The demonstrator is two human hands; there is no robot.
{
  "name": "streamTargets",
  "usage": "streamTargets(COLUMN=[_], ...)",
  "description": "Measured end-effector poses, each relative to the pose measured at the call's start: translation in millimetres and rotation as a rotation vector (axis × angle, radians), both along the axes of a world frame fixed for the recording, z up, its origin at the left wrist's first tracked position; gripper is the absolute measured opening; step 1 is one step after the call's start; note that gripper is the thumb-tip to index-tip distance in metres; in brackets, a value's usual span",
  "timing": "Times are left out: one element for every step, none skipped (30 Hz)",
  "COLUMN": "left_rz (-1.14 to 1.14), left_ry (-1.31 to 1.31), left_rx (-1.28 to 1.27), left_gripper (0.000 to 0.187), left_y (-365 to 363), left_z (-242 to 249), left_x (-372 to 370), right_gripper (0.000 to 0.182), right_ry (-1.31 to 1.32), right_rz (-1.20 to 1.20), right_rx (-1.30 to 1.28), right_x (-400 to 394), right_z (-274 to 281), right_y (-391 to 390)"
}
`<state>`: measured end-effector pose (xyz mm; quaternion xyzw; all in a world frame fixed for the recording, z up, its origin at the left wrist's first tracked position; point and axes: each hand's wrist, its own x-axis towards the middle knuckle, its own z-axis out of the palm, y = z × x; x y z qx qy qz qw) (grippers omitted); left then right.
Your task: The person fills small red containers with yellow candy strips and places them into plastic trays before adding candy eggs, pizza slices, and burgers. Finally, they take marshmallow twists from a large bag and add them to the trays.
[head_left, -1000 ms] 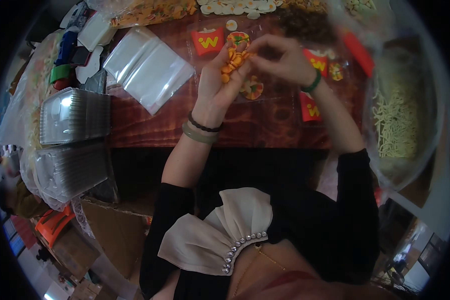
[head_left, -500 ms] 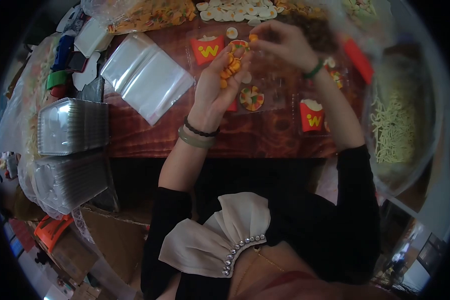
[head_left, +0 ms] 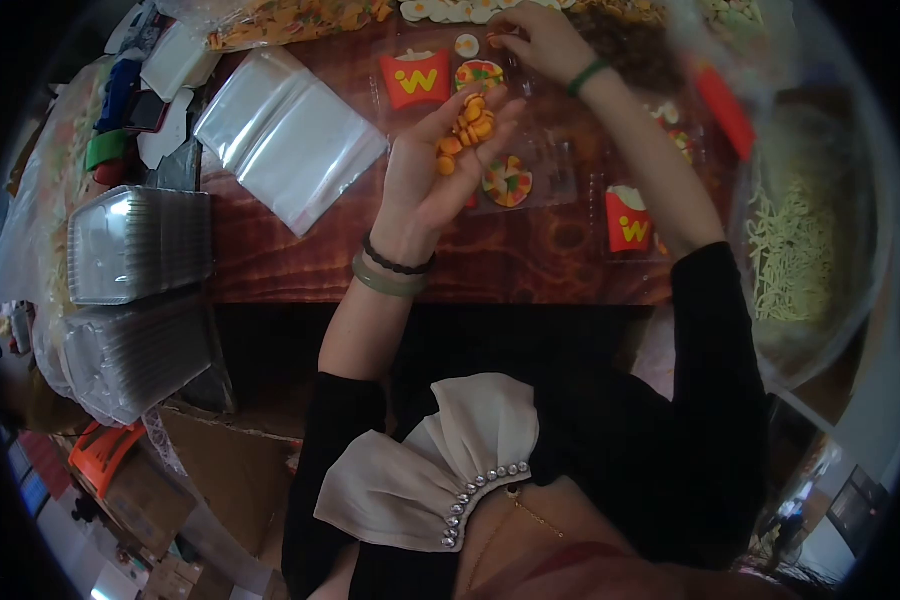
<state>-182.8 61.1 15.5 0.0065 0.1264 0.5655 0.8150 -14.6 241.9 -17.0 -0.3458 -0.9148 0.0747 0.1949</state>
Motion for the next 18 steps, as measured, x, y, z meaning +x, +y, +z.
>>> streamTargets(left_rz=[0.002, 0.003, 0.002, 0.002, 0.013, 0.019, 0.010, -0.011, -0.028, -0.032, -0.045, -0.057, -0.061, -0.063, -0.065, -0.068, -0.069, -0.071], left_ry=[0.000, 0.019, 0.037, 0.035, 0.105, 0.175, 0.173, 0.201, 0.230, 0.228, 0.225, 0.223, 0.224, 0.219, 0.214, 0.214, 0.223, 0.234], left_rx=[0.000, 0.003, 0.004, 0.000, 0.002, 0.006, 0.006, -0.023, -0.051, -0.054, -0.064, -0.072, -0.074, -0.038, -0.001, -0.001, 0.013, 0.027], left_gripper=[0.038, 0.037, 0.035, 0.035, 0.035, 0.034, 0.034, 0.033, 0.032, 0.032, 0.033, 0.034, 0.034, 0.036, 0.037, 0.037, 0.039, 0.040], left_y=[-1, -2, -5, -7, -9, -11, -14, -17, -19, -20, -22, -24, -27, -29, -31, -33, -35, -36], left_z=[0, 0, 0, 0, 1, 2, 2, 1, 0, -2, -4, -5, -4, -2, 0, 0, 0, 0], left_x=[0, 1, 1, 3, 5, 7, 10, 13, 15, 17, 20, 22, 22, 22, 23, 24, 25, 26], right_gripper=[0.019, 0.020, 0.020, 0.022, 0.023, 0.021, 0.021, 0.021, 0.021, 0.021, 0.021, 0.021, 0.021, 0.021, 0.021, 0.021, 0.021, 0.021], right_ry=[0.138, 0.274, 0.272, 0.257, 0.242, 0.139, 0.140, 0.129, 0.117, 0.118, 0.098, 0.079, 0.082, 0.119, 0.156, 0.157, 0.155, 0.154], right_rz=[0.045, 0.093, 0.094, 0.264, 0.433, 0.458, 0.449, 0.473, 0.501, 0.497, 0.474, 0.452, 0.449, 0.405, 0.360, 0.357, 0.372, 0.387], right_rx=[-0.144, -0.289, -0.293, -0.437, -0.579, -0.508, -0.509, -0.529, -0.549, -0.553, -0.597, -0.639, -0.641, -0.726, -0.810, -0.810, -0.771, -0.731], right_x=[-2, -3, -3, -2, -1, 1, 6, 12, 16, 19, 21, 23, 25, 28, 30, 32, 33, 35], right_z=[18, 34, 46, 57, 66, 70, 70, 69, 68, 69, 72, 73, 72, 72, 72, 70, 69, 67], right_y=[-16, -33, -50, -67, -77, -82, -85, -87, -88, -93, -99, -103, -107, -110, -113, -114, -115, -116])
